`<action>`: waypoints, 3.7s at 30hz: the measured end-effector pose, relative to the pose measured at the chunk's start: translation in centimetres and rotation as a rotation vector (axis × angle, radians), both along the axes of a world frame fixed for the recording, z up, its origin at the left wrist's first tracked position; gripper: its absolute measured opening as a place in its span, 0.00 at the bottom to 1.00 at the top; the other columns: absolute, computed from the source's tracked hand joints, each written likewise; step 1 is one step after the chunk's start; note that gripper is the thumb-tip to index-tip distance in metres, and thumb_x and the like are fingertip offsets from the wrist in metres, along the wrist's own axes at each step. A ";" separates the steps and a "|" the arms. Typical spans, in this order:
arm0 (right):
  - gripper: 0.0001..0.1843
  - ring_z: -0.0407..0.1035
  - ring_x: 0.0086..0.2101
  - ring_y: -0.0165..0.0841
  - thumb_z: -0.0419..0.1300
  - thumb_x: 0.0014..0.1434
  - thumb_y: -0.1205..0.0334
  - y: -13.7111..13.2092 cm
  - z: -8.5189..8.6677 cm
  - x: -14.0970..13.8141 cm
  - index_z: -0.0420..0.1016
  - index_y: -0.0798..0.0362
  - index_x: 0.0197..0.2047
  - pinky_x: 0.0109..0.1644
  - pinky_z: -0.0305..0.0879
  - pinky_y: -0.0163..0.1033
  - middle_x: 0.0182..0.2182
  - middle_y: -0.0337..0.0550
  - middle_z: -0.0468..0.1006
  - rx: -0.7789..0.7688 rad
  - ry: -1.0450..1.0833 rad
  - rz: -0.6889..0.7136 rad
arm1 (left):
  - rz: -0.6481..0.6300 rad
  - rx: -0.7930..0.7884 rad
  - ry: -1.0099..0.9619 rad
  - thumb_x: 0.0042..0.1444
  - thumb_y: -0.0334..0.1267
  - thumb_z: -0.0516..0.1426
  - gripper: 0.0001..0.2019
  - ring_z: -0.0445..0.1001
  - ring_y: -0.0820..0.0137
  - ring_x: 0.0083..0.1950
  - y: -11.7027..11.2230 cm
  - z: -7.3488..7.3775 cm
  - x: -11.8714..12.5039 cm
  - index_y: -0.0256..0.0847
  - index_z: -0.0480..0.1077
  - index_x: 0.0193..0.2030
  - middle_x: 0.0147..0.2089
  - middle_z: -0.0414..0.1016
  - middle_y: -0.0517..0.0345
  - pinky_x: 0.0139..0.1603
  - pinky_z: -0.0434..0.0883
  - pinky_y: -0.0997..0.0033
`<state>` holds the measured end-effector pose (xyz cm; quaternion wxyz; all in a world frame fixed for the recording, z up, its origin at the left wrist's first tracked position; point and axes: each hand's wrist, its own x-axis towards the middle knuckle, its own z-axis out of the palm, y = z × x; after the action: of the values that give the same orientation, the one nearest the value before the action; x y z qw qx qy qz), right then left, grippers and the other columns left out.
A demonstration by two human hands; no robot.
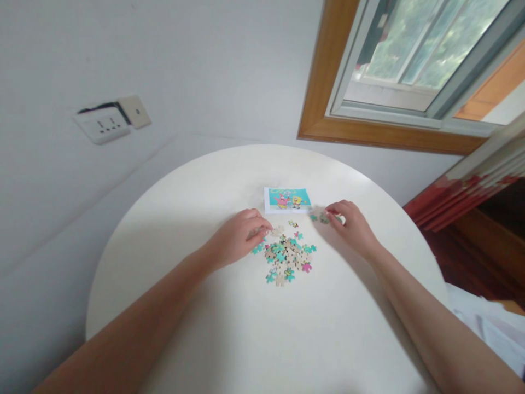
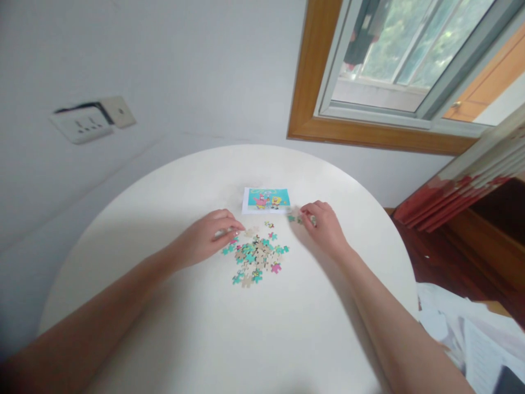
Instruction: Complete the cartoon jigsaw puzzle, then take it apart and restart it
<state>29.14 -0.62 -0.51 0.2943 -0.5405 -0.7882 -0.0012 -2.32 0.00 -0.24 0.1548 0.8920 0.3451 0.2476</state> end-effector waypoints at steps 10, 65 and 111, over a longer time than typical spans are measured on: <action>0.14 0.65 0.42 0.35 0.58 0.60 0.61 -4.3 1.5 -6.2 0.76 0.49 0.49 0.48 0.62 0.44 0.42 0.47 0.73 -0.170 0.001 0.538 | -0.127 -0.148 0.029 0.56 0.39 0.58 0.12 0.69 0.67 0.46 -1.2 0.8 0.4 0.43 0.71 0.47 0.43 0.68 0.56 0.48 0.66 0.70; 0.11 0.68 0.43 0.36 0.55 0.61 0.66 -3.9 1.1 -6.2 0.77 0.49 0.44 0.49 0.63 0.46 0.41 0.46 0.77 -0.076 0.072 0.486 | -0.086 -0.129 0.064 0.59 0.40 0.56 0.07 0.68 0.70 0.39 -0.8 1.5 -0.7 0.41 0.70 0.41 0.38 0.67 0.58 0.42 0.64 0.72; 0.19 0.57 0.58 0.40 0.50 0.66 0.61 -5.0 -0.2 -8.6 0.69 0.48 0.58 0.61 0.54 0.51 0.54 0.48 0.70 -0.122 -0.166 0.418 | -0.052 -0.221 0.168 0.60 0.41 0.52 0.10 0.68 0.72 0.35 -0.2 1.0 -1.6 0.40 0.70 0.42 0.36 0.67 0.59 0.38 0.64 0.74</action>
<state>20.49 -5.58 -0.71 0.1889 -0.3802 -0.9032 0.0632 -3.87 -0.24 0.75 0.2290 0.8957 0.3587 0.1287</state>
